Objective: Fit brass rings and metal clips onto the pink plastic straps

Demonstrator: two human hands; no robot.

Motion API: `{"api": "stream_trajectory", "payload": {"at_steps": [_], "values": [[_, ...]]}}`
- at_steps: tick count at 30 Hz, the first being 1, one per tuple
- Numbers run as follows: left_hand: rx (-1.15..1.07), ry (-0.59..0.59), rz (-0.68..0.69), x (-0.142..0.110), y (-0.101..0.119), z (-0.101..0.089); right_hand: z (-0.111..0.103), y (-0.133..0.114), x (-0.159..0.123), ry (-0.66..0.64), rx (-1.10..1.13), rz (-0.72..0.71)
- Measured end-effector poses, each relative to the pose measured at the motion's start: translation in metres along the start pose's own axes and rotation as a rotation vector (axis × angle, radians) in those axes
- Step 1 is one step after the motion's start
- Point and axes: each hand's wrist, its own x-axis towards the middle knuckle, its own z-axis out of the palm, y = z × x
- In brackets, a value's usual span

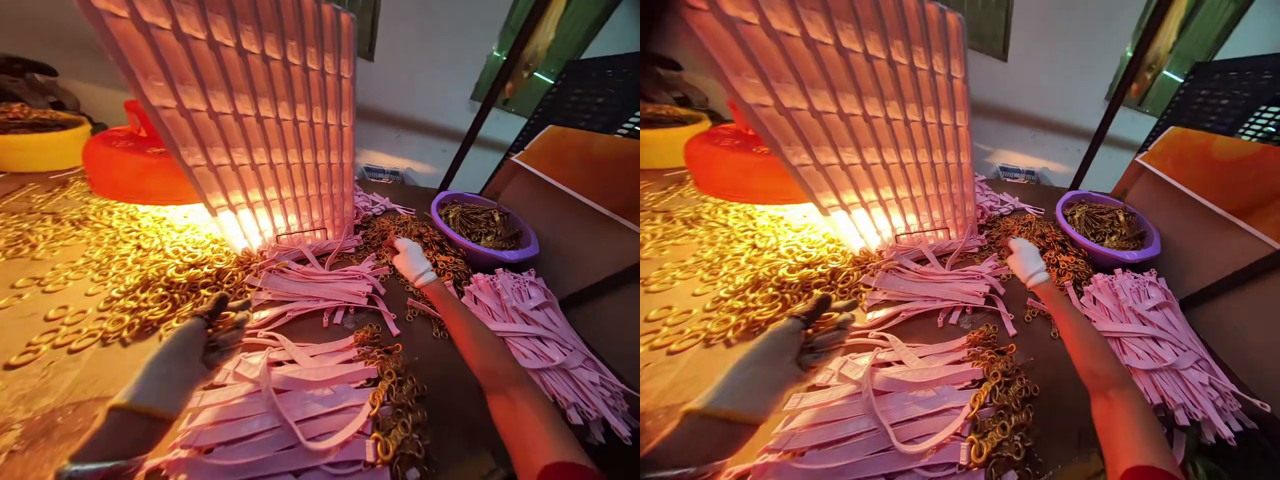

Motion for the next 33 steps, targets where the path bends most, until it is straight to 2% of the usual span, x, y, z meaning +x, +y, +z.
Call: {"api": "stream_trajectory", "payload": {"at_steps": [3,6,10,14,18,21,24,26,29,33], "values": [[0.027,-0.127,-0.089,-0.004,-0.026,0.005,0.036,0.049,-0.011,-0.120,-0.125,0.049],[-0.036,-0.295,-0.180,-0.003,-0.047,0.016,0.062,0.075,-0.022,-0.179,-0.200,-0.005],[0.032,-0.294,-0.234,-0.005,-0.070,0.029,0.075,0.089,-0.022,-0.211,-0.218,-0.056],[0.080,-0.248,-0.183,-0.019,-0.083,0.040,0.073,0.090,-0.022,-0.185,-0.182,-0.010],[0.241,-0.224,-0.030,-0.034,-0.090,0.055,0.067,0.063,-0.044,-0.110,-0.077,0.051],[0.380,-0.280,0.036,-0.042,-0.093,0.062,0.062,0.024,-0.075,-0.077,0.103,-0.048],[0.263,-0.267,-0.041,-0.046,-0.086,0.059,0.054,-0.010,-0.105,-0.003,0.539,-0.203],[0.127,-0.248,-0.043,-0.047,-0.076,0.051,0.048,-0.026,-0.116,0.006,0.764,-0.234],[0.013,-0.225,0.029,-0.047,-0.060,0.036,0.037,-0.046,-0.114,-0.129,0.806,-0.251],[-0.002,-0.204,-0.030,-0.047,-0.061,0.020,0.029,-0.082,-0.083,-0.409,0.525,-0.236]]}}
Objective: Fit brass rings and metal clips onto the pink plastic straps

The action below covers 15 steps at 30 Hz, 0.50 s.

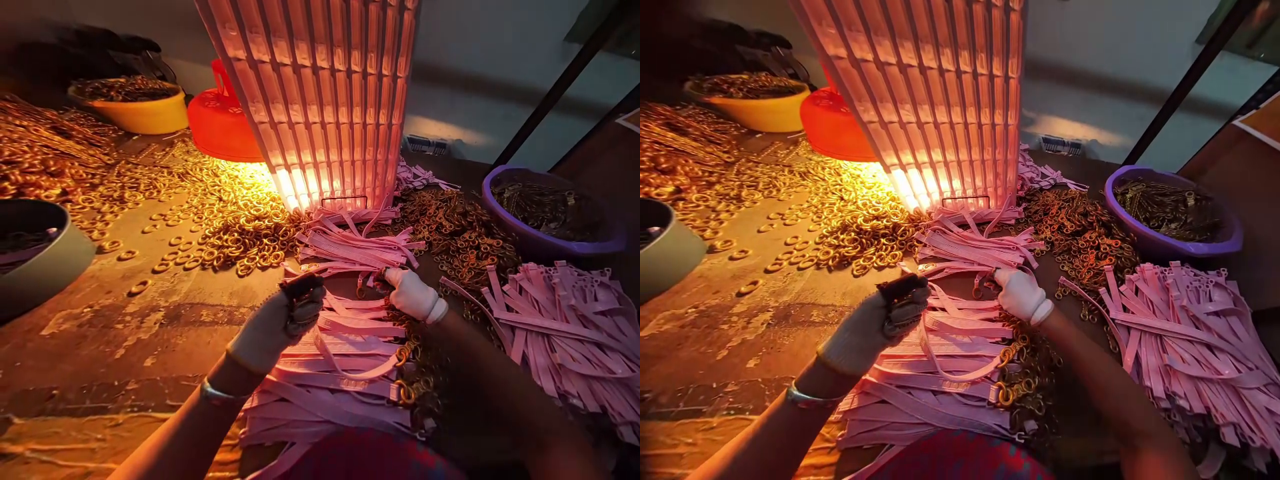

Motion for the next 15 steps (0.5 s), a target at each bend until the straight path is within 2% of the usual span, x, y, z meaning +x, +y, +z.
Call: {"api": "stream_trajectory", "payload": {"at_steps": [3,6,10,15], "values": [[0.016,0.007,-0.012,-0.001,-0.011,-0.006,0.006,-0.021,0.032,-0.073,-0.139,0.120],[0.029,0.003,0.020,-0.002,-0.018,-0.009,0.021,-0.035,0.051,-0.077,-0.202,0.152],[0.092,0.037,0.095,-0.002,-0.019,-0.006,0.040,-0.050,0.052,-0.073,-0.266,0.109],[0.200,0.020,0.079,0.002,-0.017,-0.003,0.051,-0.055,0.047,-0.088,-0.278,0.032]]}}
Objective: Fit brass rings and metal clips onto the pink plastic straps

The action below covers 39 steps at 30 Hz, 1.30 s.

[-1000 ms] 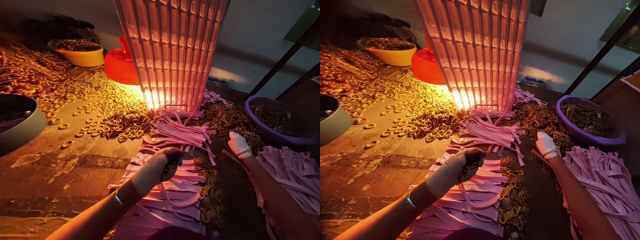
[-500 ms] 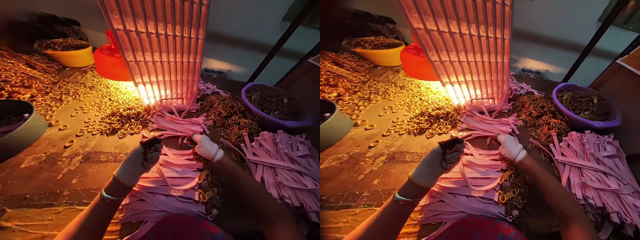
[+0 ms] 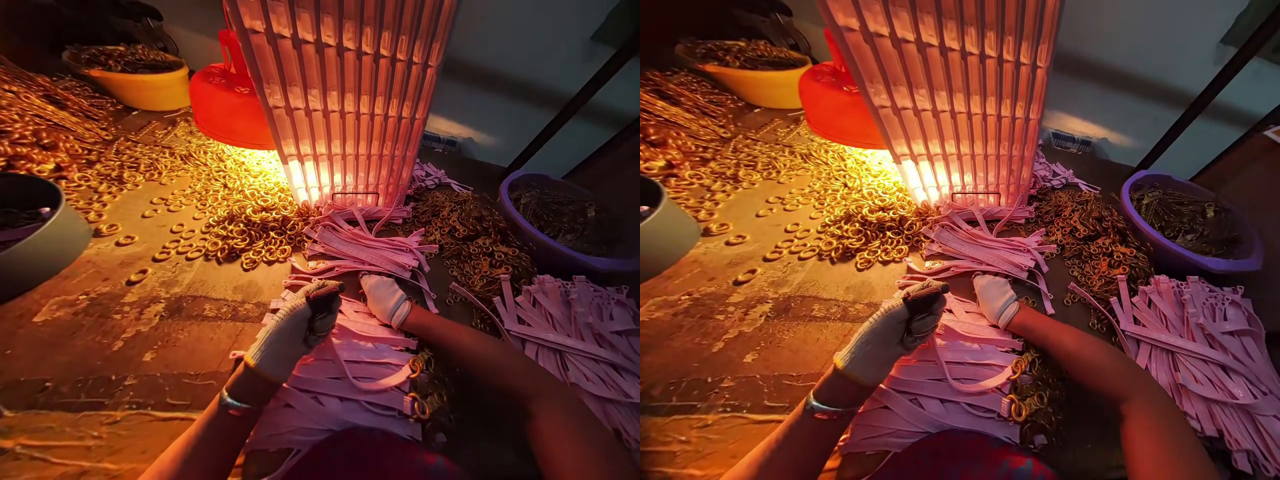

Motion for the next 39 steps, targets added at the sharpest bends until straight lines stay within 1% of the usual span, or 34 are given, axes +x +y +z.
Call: {"api": "stream_trajectory", "payload": {"at_steps": [4,6,8,11,12,14,16,17,18,20,21,23,24,26,28,30,32,34,35,36,39], "values": [[-0.032,0.010,0.003,0.001,0.000,-0.005,0.006,0.008,0.002,0.010,0.033,-0.014],[-0.071,0.030,-0.007,0.000,0.000,-0.006,0.005,0.014,0.004,0.031,0.069,-0.019],[-0.091,0.053,-0.013,-0.003,0.002,-0.005,0.000,0.023,0.005,0.069,0.118,-0.031],[-0.055,0.089,-0.027,-0.005,0.003,-0.002,-0.012,0.034,0.000,0.143,0.195,-0.065],[-0.039,0.087,-0.040,-0.005,0.002,-0.001,-0.017,0.037,-0.005,0.191,0.260,-0.093],[-0.030,0.042,-0.094,-0.003,-0.002,0.002,-0.023,0.038,-0.019,0.353,0.458,-0.186],[-0.054,-0.068,-0.174,0.000,-0.008,0.006,-0.027,0.034,-0.037,0.567,0.626,-0.305],[-0.069,-0.133,-0.211,0.002,-0.012,0.009,-0.028,0.030,-0.047,0.659,0.644,-0.369],[-0.080,-0.190,-0.232,0.002,-0.015,0.012,-0.028,0.027,-0.056,0.723,0.608,-0.429],[-0.074,-0.264,-0.226,0.002,-0.021,0.019,-0.026,0.019,-0.071,0.801,0.496,-0.527],[-0.063,-0.273,-0.201,0.001,-0.022,0.022,-0.025,0.017,-0.076,0.823,0.451,-0.561],[-0.036,-0.252,-0.130,-0.003,-0.023,0.030,-0.020,0.014,-0.084,0.841,0.401,-0.565],[-0.017,-0.229,-0.088,-0.006,-0.022,0.033,-0.017,0.014,-0.087,0.847,0.392,-0.532],[0.055,-0.152,0.005,-0.010,-0.020,0.040,-0.012,0.016,-0.094,0.834,0.397,-0.419],[0.184,-0.043,0.111,-0.015,-0.018,0.045,-0.009,0.017,-0.101,0.778,0.440,-0.291],[0.340,0.066,0.232,-0.018,-0.018,0.049,-0.009,0.018,-0.107,0.693,0.488,-0.215],[0.490,0.118,0.338,-0.020,-0.021,0.052,-0.011,0.016,-0.111,0.628,0.512,-0.204],[0.592,0.120,0.405,-0.021,-0.024,0.055,-0.013,0.013,-0.114,0.579,0.527,-0.241],[0.607,0.103,0.405,-0.022,-0.026,0.056,-0.014,0.011,-0.114,0.560,0.536,-0.253],[0.590,0.080,0.378,-0.023,-0.027,0.057,-0.014,0.010,-0.115,0.552,0.538,-0.251],[0.420,-0.020,0.184,-0.024,-0.029,0.057,-0.014,0.006,-0.118,0.592,0.461,-0.175]]}}
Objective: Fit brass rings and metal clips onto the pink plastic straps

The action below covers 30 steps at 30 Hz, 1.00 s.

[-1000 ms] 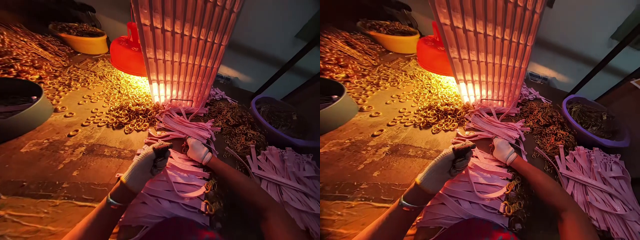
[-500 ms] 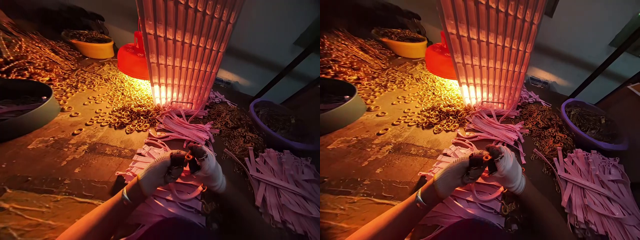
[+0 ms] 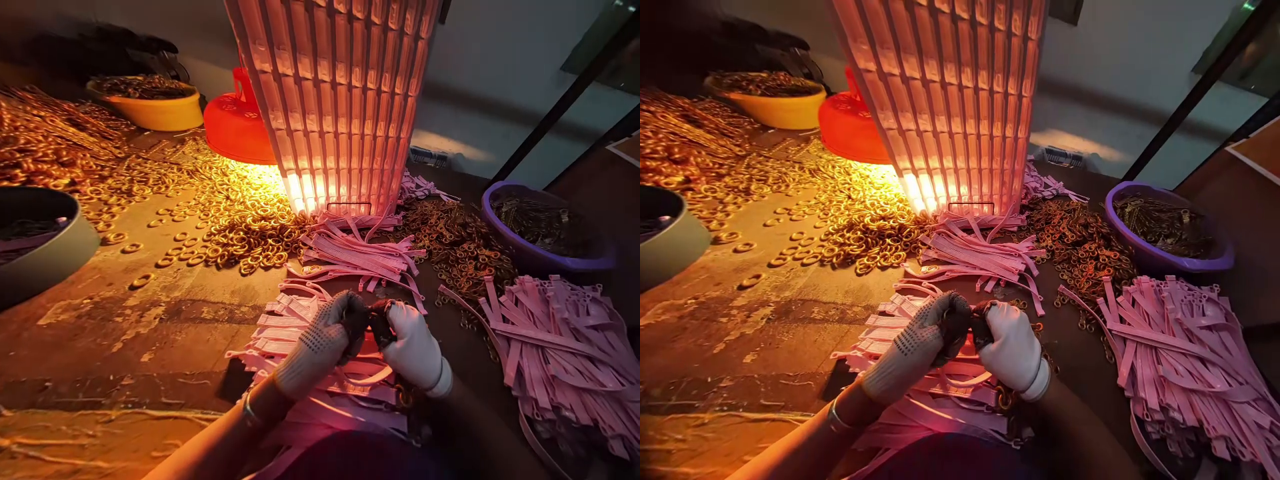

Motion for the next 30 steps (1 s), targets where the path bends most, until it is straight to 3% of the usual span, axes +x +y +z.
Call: {"api": "stream_trajectory", "payload": {"at_steps": [5,9,11,13,15,18,20,23,27,30], "values": [[-0.190,-0.073,-0.126,0.001,0.000,0.001,0.003,-0.004,-0.013,-0.027,-0.188,-0.025],[-0.191,-0.078,-0.120,0.016,-0.003,0.005,0.003,0.001,-0.024,-0.088,-0.154,0.156],[0.001,-0.155,-0.094,0.033,-0.003,0.003,0.000,0.010,-0.030,-0.060,-0.082,0.223],[0.333,-0.223,-0.013,0.055,0.000,-0.002,-0.004,0.027,-0.037,0.018,-0.035,0.261],[0.619,-0.235,0.099,0.079,0.006,-0.007,-0.009,0.051,-0.044,0.104,-0.036,0.290],[0.799,-0.216,0.228,0.109,0.014,-0.003,-0.014,0.093,-0.051,0.206,-0.153,0.344],[0.895,-0.244,0.289,0.121,0.013,0.012,-0.017,0.118,-0.054,0.240,-0.223,0.377],[1.031,-0.326,0.337,0.132,0.001,0.050,-0.016,0.139,-0.058,0.276,-0.248,0.418],[1.211,-0.406,0.313,0.145,-0.019,0.103,-0.005,0.146,-0.066,0.334,-0.255,0.440],[1.336,-0.451,0.277,0.151,-0.023,0.125,0.000,0.143,-0.074,0.381,-0.238,0.428]]}}
